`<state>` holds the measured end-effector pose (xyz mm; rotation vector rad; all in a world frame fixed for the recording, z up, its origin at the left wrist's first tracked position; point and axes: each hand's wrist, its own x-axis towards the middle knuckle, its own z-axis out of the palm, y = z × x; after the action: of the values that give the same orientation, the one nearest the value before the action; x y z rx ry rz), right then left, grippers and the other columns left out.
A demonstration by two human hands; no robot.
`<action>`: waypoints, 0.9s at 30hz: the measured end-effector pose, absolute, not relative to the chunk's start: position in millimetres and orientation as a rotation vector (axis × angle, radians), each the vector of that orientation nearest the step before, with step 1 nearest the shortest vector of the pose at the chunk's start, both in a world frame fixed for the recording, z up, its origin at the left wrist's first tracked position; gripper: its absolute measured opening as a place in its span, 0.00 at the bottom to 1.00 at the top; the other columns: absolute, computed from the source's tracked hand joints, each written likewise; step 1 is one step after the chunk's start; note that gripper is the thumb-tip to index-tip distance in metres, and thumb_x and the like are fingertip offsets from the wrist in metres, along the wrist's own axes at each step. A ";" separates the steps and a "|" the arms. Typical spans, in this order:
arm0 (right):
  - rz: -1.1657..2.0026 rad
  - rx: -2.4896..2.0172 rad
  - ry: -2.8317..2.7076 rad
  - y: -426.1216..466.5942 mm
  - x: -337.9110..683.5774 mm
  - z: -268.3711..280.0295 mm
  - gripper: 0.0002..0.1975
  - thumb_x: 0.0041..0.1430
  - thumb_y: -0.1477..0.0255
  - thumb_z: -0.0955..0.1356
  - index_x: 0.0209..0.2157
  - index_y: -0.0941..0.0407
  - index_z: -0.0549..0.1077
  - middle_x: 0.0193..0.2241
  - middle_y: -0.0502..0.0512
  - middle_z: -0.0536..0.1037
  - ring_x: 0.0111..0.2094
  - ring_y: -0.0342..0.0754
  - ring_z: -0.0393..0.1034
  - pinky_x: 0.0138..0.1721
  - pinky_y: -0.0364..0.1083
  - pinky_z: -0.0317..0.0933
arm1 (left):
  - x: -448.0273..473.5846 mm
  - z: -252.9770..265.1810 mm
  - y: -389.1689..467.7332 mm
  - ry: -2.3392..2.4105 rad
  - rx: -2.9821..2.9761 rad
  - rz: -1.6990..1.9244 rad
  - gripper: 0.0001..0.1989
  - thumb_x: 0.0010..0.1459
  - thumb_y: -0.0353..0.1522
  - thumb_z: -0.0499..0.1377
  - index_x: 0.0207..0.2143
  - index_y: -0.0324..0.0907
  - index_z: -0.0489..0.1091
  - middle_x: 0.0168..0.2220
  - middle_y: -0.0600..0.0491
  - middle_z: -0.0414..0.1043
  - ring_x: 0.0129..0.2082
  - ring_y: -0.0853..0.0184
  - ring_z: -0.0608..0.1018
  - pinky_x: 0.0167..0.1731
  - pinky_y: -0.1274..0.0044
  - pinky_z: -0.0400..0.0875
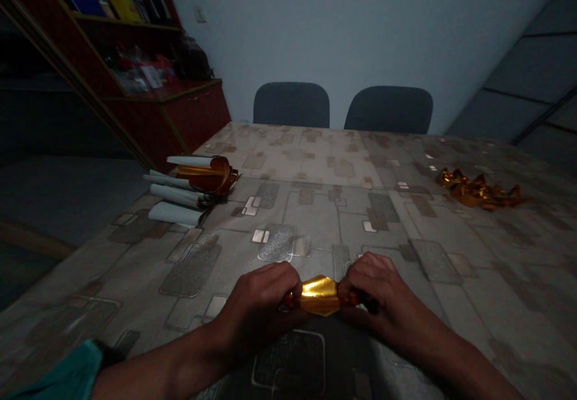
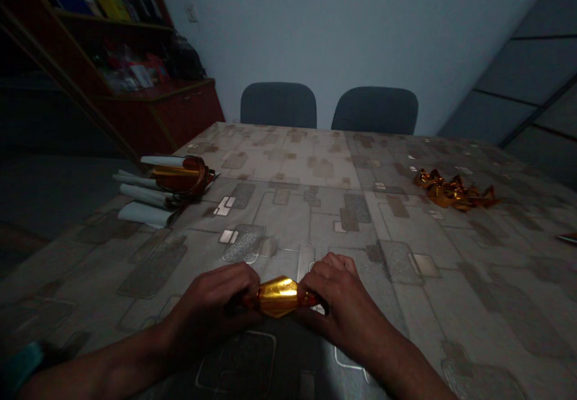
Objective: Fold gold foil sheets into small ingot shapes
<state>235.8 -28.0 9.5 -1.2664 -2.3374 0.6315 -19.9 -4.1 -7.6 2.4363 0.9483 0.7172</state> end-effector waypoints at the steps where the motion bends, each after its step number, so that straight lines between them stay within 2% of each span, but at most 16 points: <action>1: 0.635 -1.275 -2.340 -28.3 236.1 10.5 0.07 0.57 0.75 0.74 0.31 0.54 0.71 0.30 0.49 0.73 0.36 0.51 0.66 0.43 0.51 0.54 | -20.0 -7.8 -4.4 0.946 2.439 0.709 0.10 0.52 0.27 0.65 0.28 0.41 0.64 0.29 0.55 0.71 0.29 0.68 0.72 0.27 0.78 0.64; 6: 0.620 -1.307 -2.342 -27.6 234.5 12.0 0.11 0.51 0.78 0.75 0.34 0.53 0.73 0.31 0.49 0.74 0.37 0.51 0.66 0.42 0.51 0.52 | -21.0 -12.5 -5.0 0.959 2.412 0.719 0.10 0.53 0.28 0.65 0.29 0.42 0.64 0.29 0.56 0.69 0.28 0.68 0.70 0.27 0.78 0.62; 10: 0.634 -1.216 -2.400 -27.1 232.7 12.2 0.07 0.57 0.77 0.73 0.33 0.53 0.73 0.30 0.48 0.74 0.37 0.50 0.66 0.43 0.51 0.51 | -21.4 -18.5 -4.1 0.906 2.456 0.736 0.05 0.58 0.28 0.61 0.30 0.41 0.67 0.31 0.55 0.70 0.30 0.70 0.71 0.29 0.79 0.64; 16: 0.640 -1.116 -2.451 -28.7 223.5 16.5 0.05 0.61 0.79 0.68 0.33 0.54 0.71 0.30 0.48 0.73 0.35 0.48 0.65 0.42 0.50 0.51 | -21.6 -15.3 -5.3 0.972 2.567 0.730 0.11 0.60 0.23 0.56 0.25 0.40 0.67 0.26 0.56 0.68 0.26 0.71 0.69 0.25 0.81 0.60; 21: 0.602 -1.085 -2.373 -25.1 219.3 5.9 0.07 0.66 0.75 0.66 0.32 0.54 0.71 0.27 0.47 0.73 0.33 0.47 0.66 0.41 0.50 0.50 | -26.2 -7.8 -8.1 0.990 2.487 0.672 0.03 0.59 0.26 0.59 0.32 0.41 0.69 0.30 0.55 0.70 0.30 0.68 0.71 0.29 0.78 0.64; 24: 0.603 -1.125 -2.295 -21.3 218.9 -1.2 0.05 0.65 0.73 0.68 0.33 0.53 0.74 0.27 0.47 0.75 0.33 0.47 0.68 0.42 0.51 0.50 | -27.2 -7.8 -8.0 1.012 2.497 0.684 0.07 0.62 0.27 0.57 0.29 0.41 0.69 0.29 0.54 0.69 0.30 0.68 0.71 0.29 0.78 0.64; 27: 0.674 -1.230 -2.205 -18.5 217.3 -2.2 0.02 0.62 0.74 0.71 0.34 0.53 0.75 0.28 0.47 0.77 0.33 0.48 0.69 0.41 0.50 0.51 | -26.5 -9.4 -6.7 1.038 2.459 0.671 0.08 0.63 0.28 0.56 0.29 0.41 0.69 0.31 0.53 0.69 0.32 0.67 0.71 0.31 0.77 0.65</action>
<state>217.3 -18.5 -2.2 -1.2297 -2.2045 0.6740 -26.5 -6.7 -9.4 2.4587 1.0375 0.6711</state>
